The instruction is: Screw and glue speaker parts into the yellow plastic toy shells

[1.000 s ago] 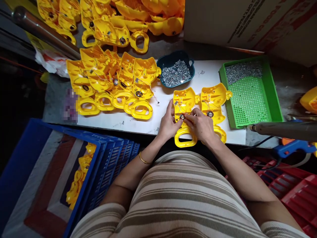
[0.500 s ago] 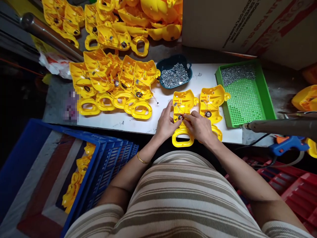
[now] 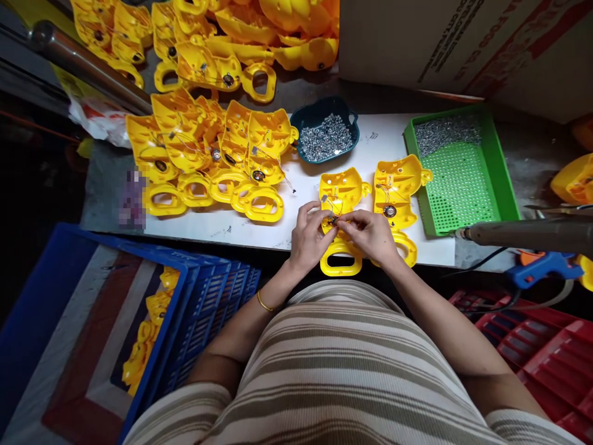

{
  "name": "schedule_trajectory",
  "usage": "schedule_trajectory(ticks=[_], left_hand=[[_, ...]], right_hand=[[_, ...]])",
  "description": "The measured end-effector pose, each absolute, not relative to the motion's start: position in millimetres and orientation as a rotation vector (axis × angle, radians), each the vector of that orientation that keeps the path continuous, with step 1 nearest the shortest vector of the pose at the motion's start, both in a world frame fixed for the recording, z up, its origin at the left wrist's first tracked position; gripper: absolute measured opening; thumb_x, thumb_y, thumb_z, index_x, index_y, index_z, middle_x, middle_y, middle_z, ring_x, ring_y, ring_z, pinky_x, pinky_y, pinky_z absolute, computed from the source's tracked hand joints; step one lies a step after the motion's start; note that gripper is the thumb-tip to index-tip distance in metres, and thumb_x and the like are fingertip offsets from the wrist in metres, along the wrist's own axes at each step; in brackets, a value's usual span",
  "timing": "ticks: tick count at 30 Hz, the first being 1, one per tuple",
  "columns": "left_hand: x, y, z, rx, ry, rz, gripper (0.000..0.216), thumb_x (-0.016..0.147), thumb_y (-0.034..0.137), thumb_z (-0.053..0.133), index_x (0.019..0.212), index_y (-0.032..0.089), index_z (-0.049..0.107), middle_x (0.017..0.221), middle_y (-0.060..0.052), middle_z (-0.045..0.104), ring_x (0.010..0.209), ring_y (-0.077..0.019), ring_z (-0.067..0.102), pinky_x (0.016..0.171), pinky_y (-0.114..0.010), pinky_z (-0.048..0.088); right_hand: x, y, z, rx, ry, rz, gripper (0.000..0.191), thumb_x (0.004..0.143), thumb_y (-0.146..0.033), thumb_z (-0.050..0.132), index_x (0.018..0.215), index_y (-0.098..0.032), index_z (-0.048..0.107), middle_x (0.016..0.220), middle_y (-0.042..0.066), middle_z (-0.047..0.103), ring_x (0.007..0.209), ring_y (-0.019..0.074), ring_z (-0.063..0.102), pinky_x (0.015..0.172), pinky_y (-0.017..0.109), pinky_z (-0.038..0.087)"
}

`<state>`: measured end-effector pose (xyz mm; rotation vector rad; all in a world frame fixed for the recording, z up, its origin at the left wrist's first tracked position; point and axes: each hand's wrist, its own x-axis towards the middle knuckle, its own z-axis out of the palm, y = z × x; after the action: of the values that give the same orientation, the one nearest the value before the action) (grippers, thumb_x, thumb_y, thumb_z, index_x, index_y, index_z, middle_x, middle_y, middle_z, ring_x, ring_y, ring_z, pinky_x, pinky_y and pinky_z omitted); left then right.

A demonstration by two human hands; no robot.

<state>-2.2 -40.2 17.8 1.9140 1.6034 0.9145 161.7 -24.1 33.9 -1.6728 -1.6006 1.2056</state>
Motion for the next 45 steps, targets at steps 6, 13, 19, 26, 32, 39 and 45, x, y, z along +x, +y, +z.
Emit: schedule_trajectory(ticks=[6,13,19,26,32,39,45], left_hand=[[-9,-43,25,2.013,1.656,0.988,0.049,0.079,0.032,0.073,0.124,0.023,0.058,0.137,-0.011,0.045,0.108,-0.0213,0.056,0.083,-0.031,0.052],[-13,-42,32,2.151,1.593,1.035,0.011,0.083,0.023,0.068,0.091,0.026,0.075,0.115,-0.006,0.062,0.110,-0.0218,0.051,0.096,-0.039,0.045],[-8,-45,37,2.098,1.543,1.027,0.012,0.083,0.028,0.069,0.093,0.025,0.075,0.115,-0.006,0.064,0.111,-0.0213,0.052,0.097,-0.040,0.046],[-8,-47,39,2.185,1.627,1.003,0.007,0.080,0.028,0.073,0.085,0.026,0.075,0.113,-0.004,0.067,0.114,-0.0241,0.050,0.099,-0.044,0.044],[-4,-46,43,2.335,1.652,0.945,0.007,0.081,0.025,0.071,0.086,0.026,0.075,0.114,-0.004,0.068,0.116,-0.0273,0.050,0.097,-0.046,0.039],[1,-46,47,2.359,1.572,0.873,0.009,0.084,0.025,0.067,0.077,0.023,0.073,0.113,-0.005,0.068,0.116,-0.0287,0.051,0.096,-0.047,0.034],[-3,-50,44,2.343,1.619,0.912,0.016,0.083,0.034,0.069,0.095,0.025,0.073,0.116,-0.006,0.065,0.115,-0.0260,0.050,0.099,-0.042,0.037]], right_hand=[[164,-16,44,-1.452,-1.339,1.450,0.023,0.075,-0.039,0.062,0.075,-0.016,0.064,0.065,-0.001,0.061,0.056,0.0095,0.048,0.054,0.023,0.036],[166,-14,45,-1.369,-1.266,1.544,0.020,0.072,-0.037,0.064,0.072,-0.016,0.063,0.064,-0.002,0.058,0.058,0.0086,0.047,0.056,0.023,0.036],[165,-15,47,-1.345,-1.124,1.620,0.026,0.067,-0.042,0.068,0.070,-0.017,0.060,0.061,-0.003,0.055,0.052,0.0071,0.042,0.048,0.021,0.033],[163,-22,45,-1.340,-1.162,1.692,0.035,0.065,-0.049,0.075,0.076,-0.016,0.067,0.064,-0.001,0.061,0.050,0.0072,0.045,0.050,0.023,0.037],[164,-25,36,-1.354,-1.358,1.513,0.023,0.070,-0.039,0.072,0.078,-0.017,0.071,0.080,0.003,0.071,0.068,0.0131,0.060,0.069,0.028,0.047],[169,-22,42,-1.396,-1.554,1.518,0.019,0.071,-0.034,0.067,0.077,-0.016,0.067,0.076,0.002,0.066,0.060,0.0107,0.055,0.061,0.026,0.044],[181,-19,47,-1.298,-1.383,1.670,0.019,0.073,-0.035,0.063,0.074,-0.017,0.057,0.062,-0.004,0.054,0.051,0.0081,0.048,0.052,0.023,0.041]])
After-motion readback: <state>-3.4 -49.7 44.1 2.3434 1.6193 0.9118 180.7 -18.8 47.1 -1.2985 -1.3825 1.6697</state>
